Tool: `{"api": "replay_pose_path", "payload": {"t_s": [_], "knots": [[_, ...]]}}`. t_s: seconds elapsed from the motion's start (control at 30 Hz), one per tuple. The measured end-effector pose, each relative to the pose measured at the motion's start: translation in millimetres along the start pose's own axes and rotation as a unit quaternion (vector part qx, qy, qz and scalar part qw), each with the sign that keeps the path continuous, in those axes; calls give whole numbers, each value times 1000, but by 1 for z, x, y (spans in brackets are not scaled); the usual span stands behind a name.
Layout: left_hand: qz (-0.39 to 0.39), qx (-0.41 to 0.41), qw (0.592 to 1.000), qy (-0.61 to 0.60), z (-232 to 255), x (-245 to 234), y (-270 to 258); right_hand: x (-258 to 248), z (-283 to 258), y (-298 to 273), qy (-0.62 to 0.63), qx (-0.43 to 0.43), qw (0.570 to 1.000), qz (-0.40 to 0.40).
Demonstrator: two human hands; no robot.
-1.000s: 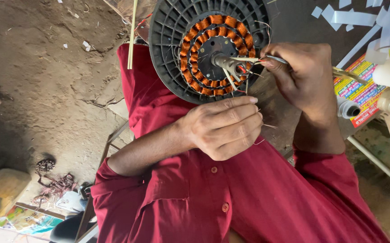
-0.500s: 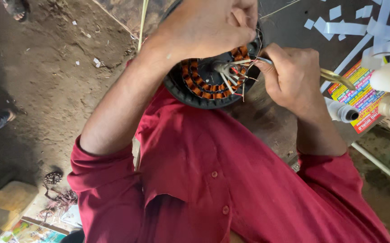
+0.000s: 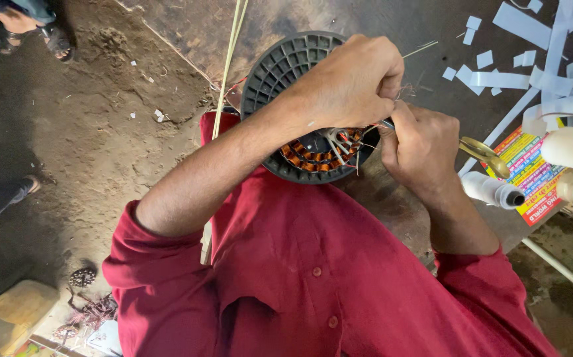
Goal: The person repairs a motor stator by hand, using shears to cut wires and a wooden stick to adjust the copper windings. The person also uses white thread to tie the wires together.
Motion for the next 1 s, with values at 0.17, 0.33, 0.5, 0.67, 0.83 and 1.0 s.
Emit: {"api": "replay_pose_path", "payload": {"t_s": [0.17,0.33,0.5,0.67,0.83,1.0], "knots": [[-2,14,1000,-10,8,-5,-1,5,3,-3,9,10,1000,7],[14,-3,1000,8,-1,-6,1,13,6,-3,40,13,999,28],[85,39,994,62,-36,-9,38,20,32,-24,194,100,974,64],[-2,-43,991,127,-118,18,145,51,63,-56,242,233,941,32],[-74,-151,953,250,-200,40,195,80,75,-82,217,292,931,12],[-73,-157,936,308,-222,19,187,88,78,-77,124,289,948,-45]]}}
Point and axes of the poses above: each hand's wrist, its own y-axis towards the middle knuckle, its own x-axis out of the palm, z = x × y, the point moved 8 cm from there along y, towards the middle knuckle, and after that the axes turned 13 degrees about -x, right-handed, at the moved point
